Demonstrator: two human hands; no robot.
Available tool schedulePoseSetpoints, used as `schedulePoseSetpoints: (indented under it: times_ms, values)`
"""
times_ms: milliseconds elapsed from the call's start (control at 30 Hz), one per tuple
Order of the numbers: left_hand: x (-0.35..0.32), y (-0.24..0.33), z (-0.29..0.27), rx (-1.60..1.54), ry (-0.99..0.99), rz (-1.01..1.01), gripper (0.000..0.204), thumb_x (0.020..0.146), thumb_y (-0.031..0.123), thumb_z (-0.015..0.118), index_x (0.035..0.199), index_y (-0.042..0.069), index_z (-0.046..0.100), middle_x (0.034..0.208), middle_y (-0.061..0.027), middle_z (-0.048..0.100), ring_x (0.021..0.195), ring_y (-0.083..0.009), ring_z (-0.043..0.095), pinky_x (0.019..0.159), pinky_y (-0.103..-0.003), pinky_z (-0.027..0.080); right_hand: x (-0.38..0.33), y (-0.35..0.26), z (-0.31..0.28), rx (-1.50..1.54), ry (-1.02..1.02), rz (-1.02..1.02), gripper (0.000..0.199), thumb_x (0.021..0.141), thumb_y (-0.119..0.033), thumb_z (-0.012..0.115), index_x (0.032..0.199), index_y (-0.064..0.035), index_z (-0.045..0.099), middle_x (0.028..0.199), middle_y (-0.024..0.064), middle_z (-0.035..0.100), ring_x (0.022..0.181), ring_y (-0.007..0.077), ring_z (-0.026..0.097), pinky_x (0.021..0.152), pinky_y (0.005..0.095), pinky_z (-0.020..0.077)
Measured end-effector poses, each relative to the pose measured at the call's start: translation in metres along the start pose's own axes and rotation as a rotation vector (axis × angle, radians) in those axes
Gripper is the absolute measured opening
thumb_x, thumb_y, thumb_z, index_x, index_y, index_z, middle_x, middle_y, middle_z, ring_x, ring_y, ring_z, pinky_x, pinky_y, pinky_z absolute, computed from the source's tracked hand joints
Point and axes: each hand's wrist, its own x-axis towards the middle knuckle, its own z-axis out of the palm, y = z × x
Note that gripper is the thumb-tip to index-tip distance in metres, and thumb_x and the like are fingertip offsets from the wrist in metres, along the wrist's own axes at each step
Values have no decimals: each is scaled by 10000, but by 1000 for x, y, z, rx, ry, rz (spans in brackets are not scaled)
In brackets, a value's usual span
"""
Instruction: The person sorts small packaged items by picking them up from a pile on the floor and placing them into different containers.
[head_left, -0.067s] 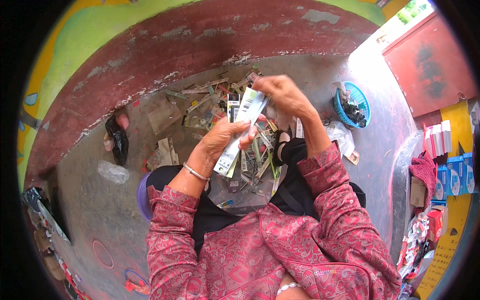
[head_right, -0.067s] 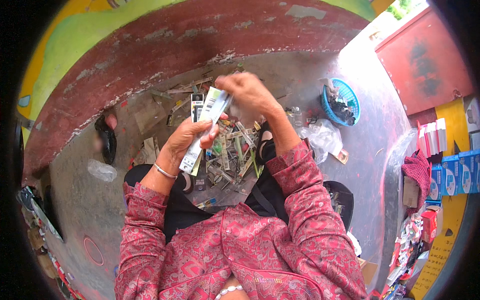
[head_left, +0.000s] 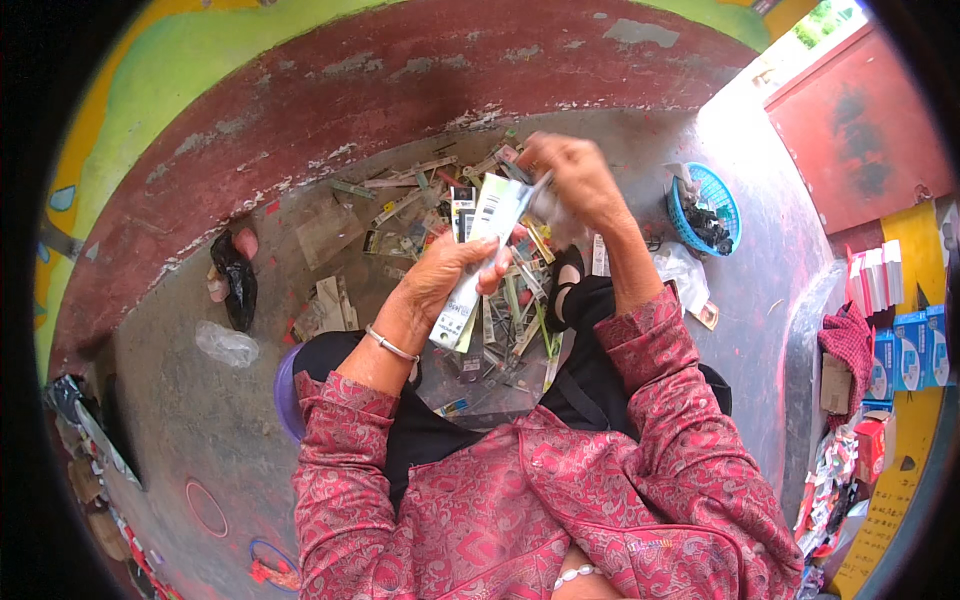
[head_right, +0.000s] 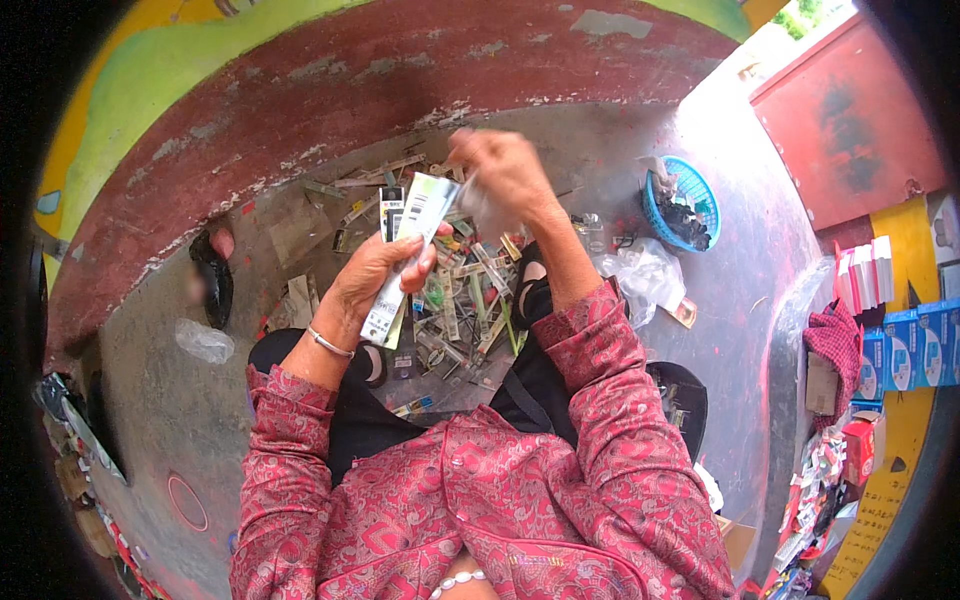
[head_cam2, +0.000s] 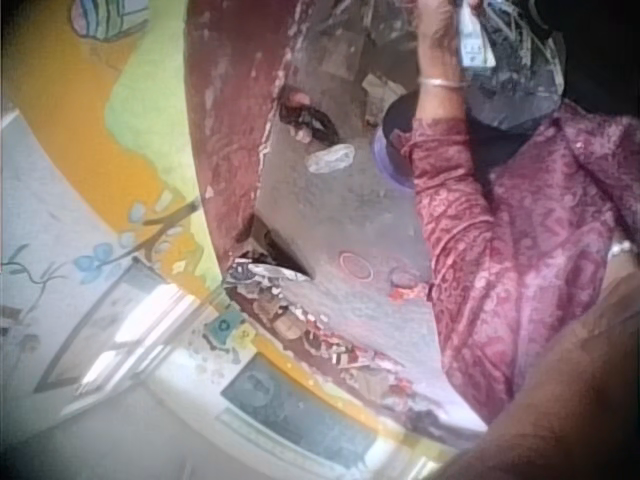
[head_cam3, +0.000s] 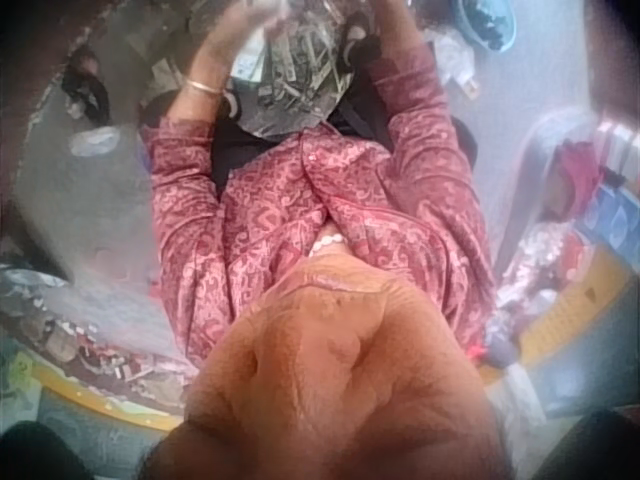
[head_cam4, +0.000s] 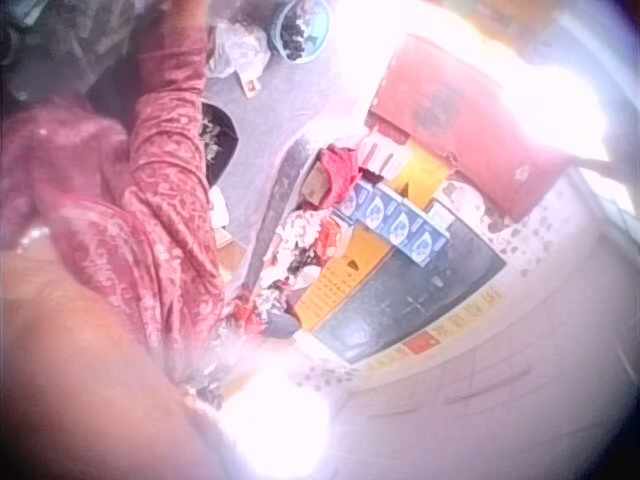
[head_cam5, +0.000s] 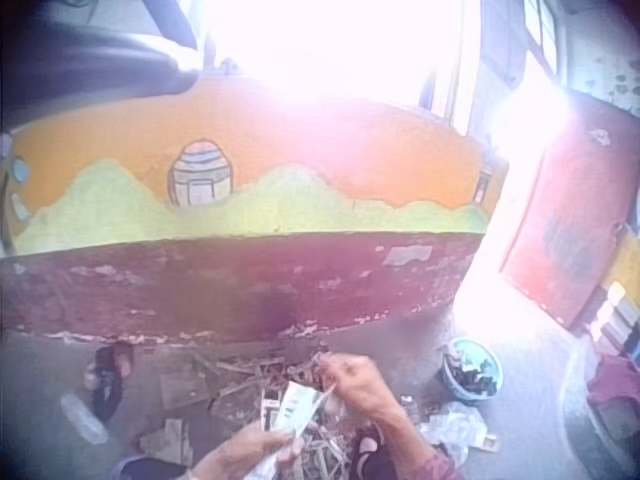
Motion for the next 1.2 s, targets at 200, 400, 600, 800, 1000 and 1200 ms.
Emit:
schedulePoseSetpoints:
  times_ms: [200, 400, 600, 800, 1000, 1200]
  values:
    - [19, -6, -9, -77, 521, 127, 261, 859, 77, 472, 1091, -39, 507, 987, -107, 594, 888, -198, 596, 748, -325, 518, -34, -20, 49, -105, 397, -526, 125, 783, -138, 595, 765, -16, 576, 684, 96, 577, 607, 190, 570, 559, 303, 445]
    - [20, 5, -29, -332, 316, 275, 207, 875, 111, 465, 1027, -15, 523, 1080, -153, 567, 992, -231, 552, 903, -356, 441, -36, 13, 96, -351, 213, -538, 142, 757, -148, 596, 767, -49, 494, 720, 125, 505, 659, 304, 557, 541, 383, 444]
    - [9, 34, -27, -319, 494, 504, 187, 927, 136, 394, 1012, 14, 507, 1218, -184, 491, 1171, -289, 448, 1006, -413, 348, -70, 7, 61, -469, -337, -428, 145, 757, -157, 624, 744, -42, 537, 665, 98, 536, 602, 224, 550, 519, 340, 424]
    - [11, 34, -24, -202, 370, 462, 196, 916, 120, 411, 1053, 14, 504, 1234, -173, 483, 1186, -277, 434, 1018, -405, 330, -24, 21, 16, -246, -102, 48, 426, 814, -406, 564, 776, 13, 630, 664, 130, 604, 635, 184, 573, 593, 334, 445]
    - [19, 16, -15, -51, 265, 362, 348, 865, 79, 492, 1192, -35, 461, 1258, -143, 474, 1218, -239, 399, 1037, -379, 301, -33, 7, 60, -228, -336, -70, 430, 752, -396, 648, 784, 32, 623, 672, 143, 617, 607, 207, 584, 610, 333, 458]
    - [15, 24, -12, -299, 56, 301, 442, 898, 215, 473, 1247, -45, 395, 1286, -171, 431, 1238, -261, 368, 1043, -393, 297, -31, 13, 48, 223, -490, 135, 229, 787, -154, 642, 903, 43, 624, 777, 33, 630, 697, 84, 560, 647, 248, 458]
